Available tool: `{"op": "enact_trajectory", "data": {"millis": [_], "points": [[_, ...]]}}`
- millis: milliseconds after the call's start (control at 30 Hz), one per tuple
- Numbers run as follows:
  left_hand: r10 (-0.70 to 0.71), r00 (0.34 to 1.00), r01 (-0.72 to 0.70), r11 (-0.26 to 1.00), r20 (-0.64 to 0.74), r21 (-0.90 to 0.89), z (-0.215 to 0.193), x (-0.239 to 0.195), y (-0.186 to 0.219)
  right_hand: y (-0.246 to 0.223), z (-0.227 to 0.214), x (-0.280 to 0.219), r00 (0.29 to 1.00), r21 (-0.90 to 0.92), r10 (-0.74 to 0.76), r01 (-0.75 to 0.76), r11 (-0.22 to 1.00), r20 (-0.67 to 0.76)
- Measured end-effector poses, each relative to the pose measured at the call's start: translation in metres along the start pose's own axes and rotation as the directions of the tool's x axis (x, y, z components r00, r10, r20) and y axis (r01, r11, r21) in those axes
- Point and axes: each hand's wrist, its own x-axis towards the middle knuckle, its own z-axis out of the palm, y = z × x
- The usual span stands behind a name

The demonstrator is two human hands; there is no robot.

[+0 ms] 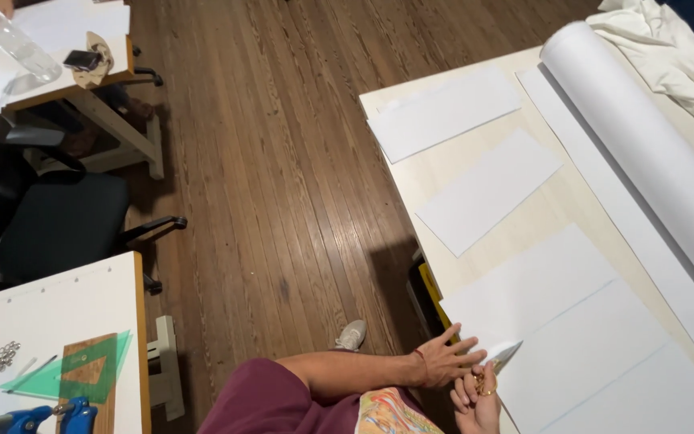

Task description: Cutting large sheets of paper into strips along marked lines using scissors

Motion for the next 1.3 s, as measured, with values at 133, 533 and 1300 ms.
{"op": "enact_trajectory", "data": {"millis": [133, 533, 1300], "points": [[0.051, 0.978, -0.054, 0.999, 0.200, 0.008, -0.009, -0.007, -0.004, 0.004, 0.002, -0.001, 0.999, -0.006, -0.010, 0.010, 1.000, -0.036], [0.043, 0.994, -0.044, 0.999, 0.096, 0.010, 0.014, -0.003, -0.002, 0.002, 0.007, -0.003, 0.998, -0.002, -0.044, 0.044, 0.999, 0.045], [-0.010, 0.978, 0.021, 0.998, -0.210, 0.051, 0.044, -0.002, -0.001, -0.002, 0.008, 0.006, 0.995, 0.068, -0.048, 0.042, 0.997, 0.086]]}}
